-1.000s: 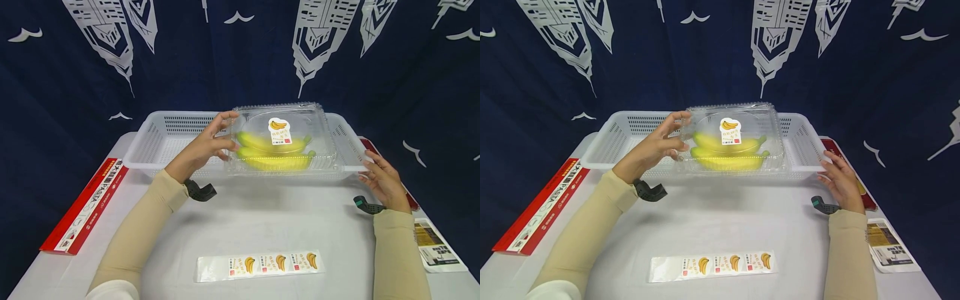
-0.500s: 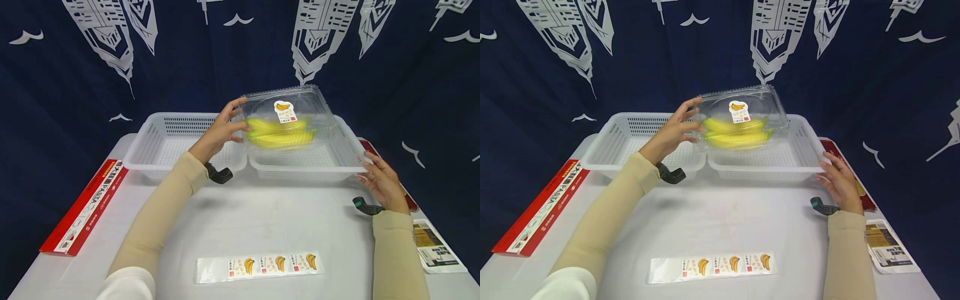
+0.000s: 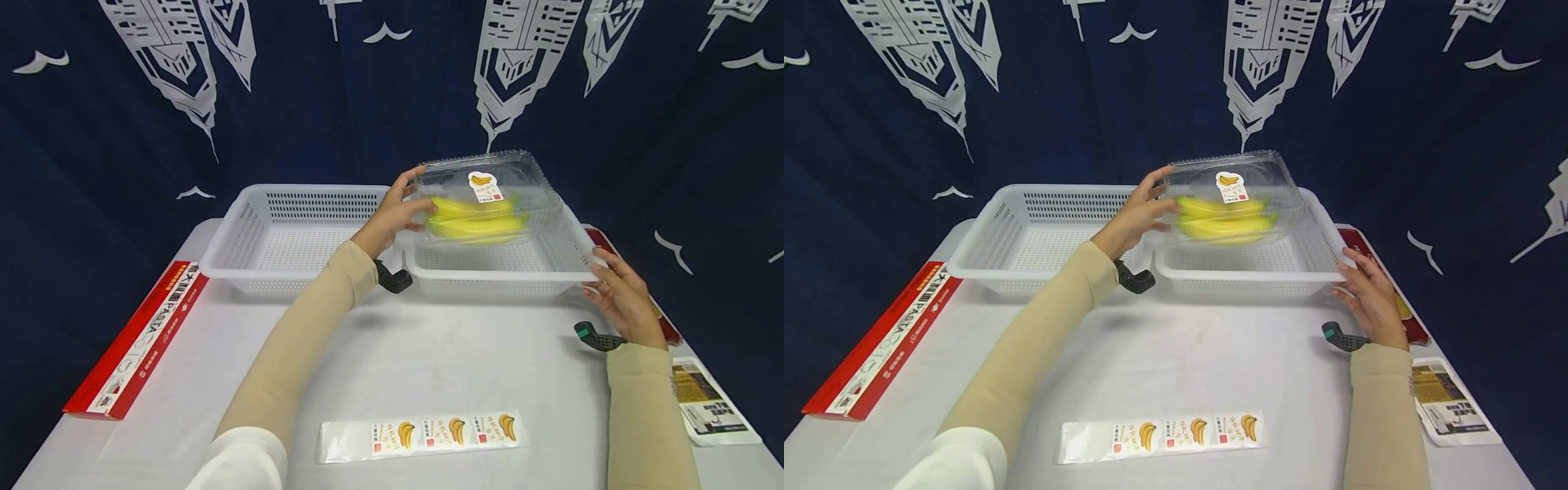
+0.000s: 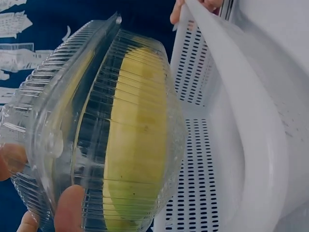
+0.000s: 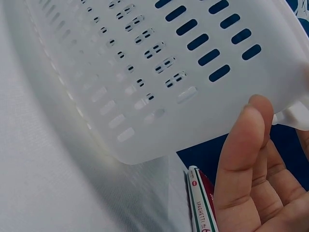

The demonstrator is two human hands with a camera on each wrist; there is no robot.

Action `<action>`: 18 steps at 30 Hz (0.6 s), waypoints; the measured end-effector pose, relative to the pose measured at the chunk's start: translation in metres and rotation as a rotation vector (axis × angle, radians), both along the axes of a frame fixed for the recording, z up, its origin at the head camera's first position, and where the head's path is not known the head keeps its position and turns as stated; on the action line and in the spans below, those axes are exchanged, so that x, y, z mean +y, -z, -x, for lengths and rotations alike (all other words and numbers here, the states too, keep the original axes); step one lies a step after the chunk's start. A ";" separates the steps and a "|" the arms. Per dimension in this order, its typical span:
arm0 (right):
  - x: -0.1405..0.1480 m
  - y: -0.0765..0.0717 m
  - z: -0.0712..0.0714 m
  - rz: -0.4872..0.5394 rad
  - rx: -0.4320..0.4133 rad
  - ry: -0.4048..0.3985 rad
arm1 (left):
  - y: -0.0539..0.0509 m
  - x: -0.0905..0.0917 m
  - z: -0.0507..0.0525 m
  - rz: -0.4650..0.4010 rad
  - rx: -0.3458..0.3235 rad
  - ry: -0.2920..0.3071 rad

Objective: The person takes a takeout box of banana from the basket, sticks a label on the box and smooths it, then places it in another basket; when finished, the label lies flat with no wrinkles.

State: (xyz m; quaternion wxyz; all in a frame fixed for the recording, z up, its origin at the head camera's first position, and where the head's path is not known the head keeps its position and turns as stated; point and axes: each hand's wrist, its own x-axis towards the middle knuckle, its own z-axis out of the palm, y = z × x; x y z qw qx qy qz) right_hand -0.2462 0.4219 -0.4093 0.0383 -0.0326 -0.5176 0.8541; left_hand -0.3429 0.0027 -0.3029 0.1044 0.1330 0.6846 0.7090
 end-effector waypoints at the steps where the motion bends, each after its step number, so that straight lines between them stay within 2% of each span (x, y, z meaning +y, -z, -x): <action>1: 0.000 0.000 0.000 0.000 0.001 0.000 | 0.002 0.002 0.001 0.001 -0.006 -0.003; 12: -0.001 -0.002 -0.001 0.023 0.005 -0.006 | 0.019 0.033 0.011 0.094 -0.083 -0.037; 18: -0.001 -0.001 -0.001 0.029 0.011 -0.012 | 0.027 0.042 0.013 0.096 -0.098 -0.042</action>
